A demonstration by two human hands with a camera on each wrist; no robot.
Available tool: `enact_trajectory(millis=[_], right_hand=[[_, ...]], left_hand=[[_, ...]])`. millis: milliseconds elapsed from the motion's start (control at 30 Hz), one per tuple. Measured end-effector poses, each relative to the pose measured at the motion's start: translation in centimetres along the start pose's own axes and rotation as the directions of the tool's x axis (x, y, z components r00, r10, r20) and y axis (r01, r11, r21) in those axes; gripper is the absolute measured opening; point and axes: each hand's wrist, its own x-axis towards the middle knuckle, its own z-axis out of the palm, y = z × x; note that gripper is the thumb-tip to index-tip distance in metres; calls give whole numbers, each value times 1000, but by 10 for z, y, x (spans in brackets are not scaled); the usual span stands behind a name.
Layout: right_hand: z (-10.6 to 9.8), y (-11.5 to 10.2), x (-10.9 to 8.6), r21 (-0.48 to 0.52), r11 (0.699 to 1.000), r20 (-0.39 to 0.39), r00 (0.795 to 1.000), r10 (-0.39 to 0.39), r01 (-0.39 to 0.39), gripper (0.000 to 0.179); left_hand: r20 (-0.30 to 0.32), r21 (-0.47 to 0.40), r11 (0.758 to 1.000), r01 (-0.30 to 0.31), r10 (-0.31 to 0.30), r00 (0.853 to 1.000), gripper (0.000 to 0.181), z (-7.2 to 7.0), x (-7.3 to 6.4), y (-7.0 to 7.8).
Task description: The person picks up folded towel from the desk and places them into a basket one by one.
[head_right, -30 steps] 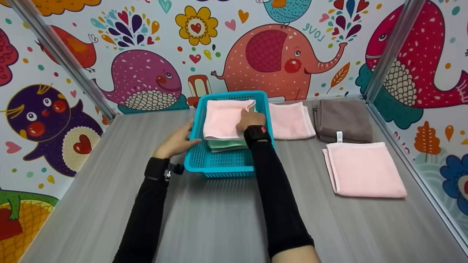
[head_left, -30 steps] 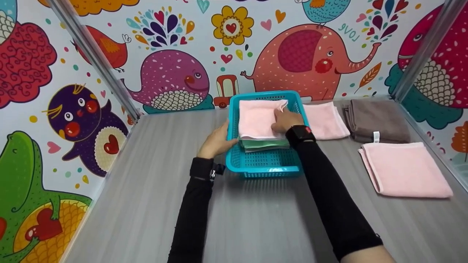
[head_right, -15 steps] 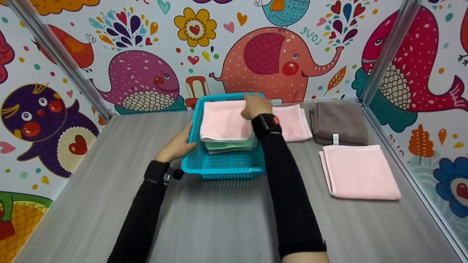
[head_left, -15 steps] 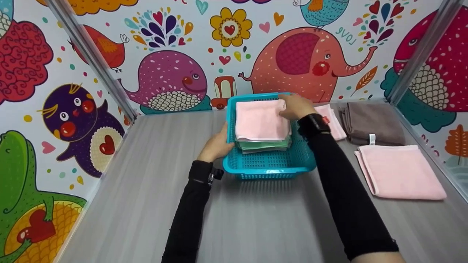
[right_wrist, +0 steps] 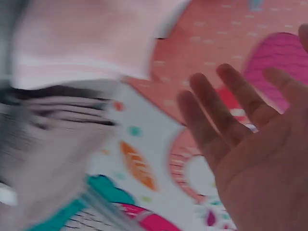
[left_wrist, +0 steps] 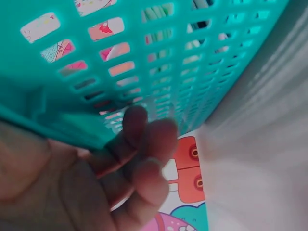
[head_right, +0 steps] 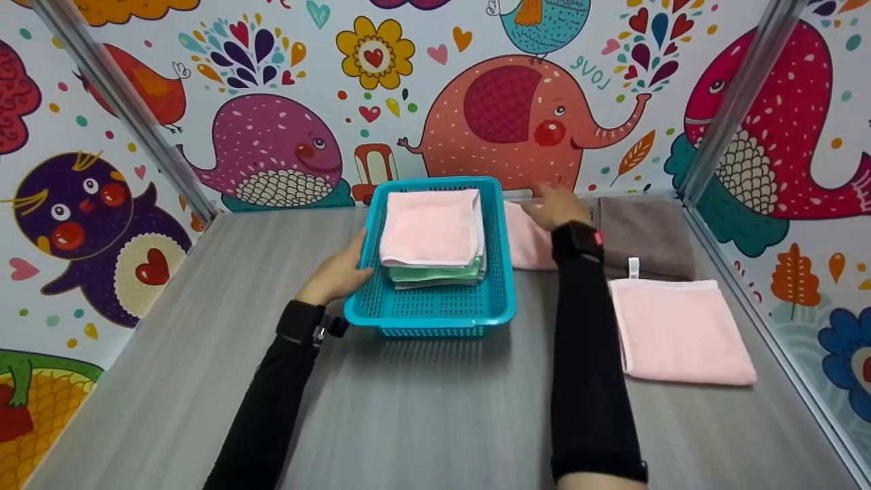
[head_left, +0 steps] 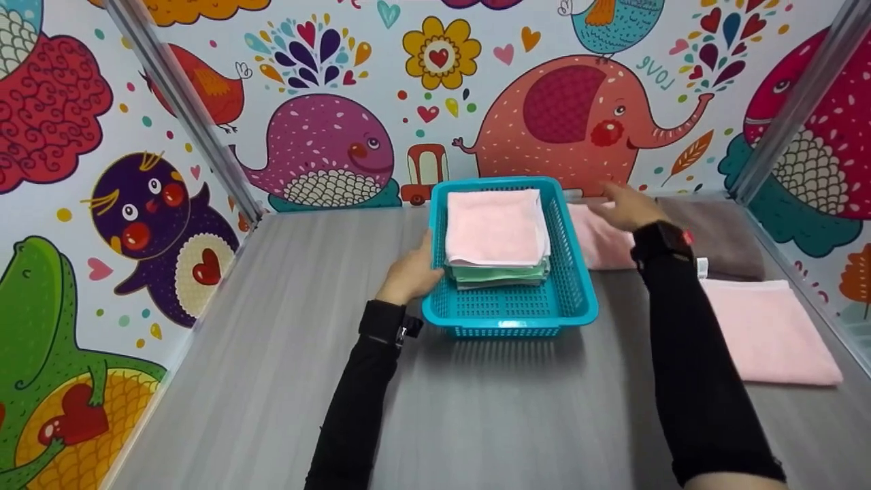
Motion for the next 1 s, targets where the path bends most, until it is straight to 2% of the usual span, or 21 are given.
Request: enact_trajectory(millis=[100, 200, 267, 367, 567, 800, 1000], right_hand=[[31, 24, -1, -33, 999, -86, 995, -42, 39, 64], [59, 39, -1, -76, 996, -141, 988, -62, 52, 60], [72, 45, -2, -88, 995, -131, 990, -54, 43, 61], [84, 49, -6, -68, 998, -65, 998, -21, 16, 65], [92, 44, -12, -75, 997, -23, 1000, 20, -22, 68], [91, 32, -25, -139, 989, 39, 997, 61, -55, 72], [92, 23, -43, -174, 984, 54, 998, 33, -24, 73]], left_hand=[[0, 6, 1000, -8, 8, 1000, 84, 2, 0, 0], [-2, 3, 1000, -9, 9, 1000, 83, 5, 1, 1], [-3, -5, 1000, -6, 6, 1000, 83, 6, 0, 2], [-4, 0, 1000, -8, 8, 1000, 83, 8, 0, 2], [-12, 11, 1000, -4, 4, 1000, 82, 10, -1, 4], [-32, 12, 1000, -11, 11, 999, 81, 7, 1, 0], [-43, -8, 1000, 4, -4, 999, 82, 3, 2, -3]])
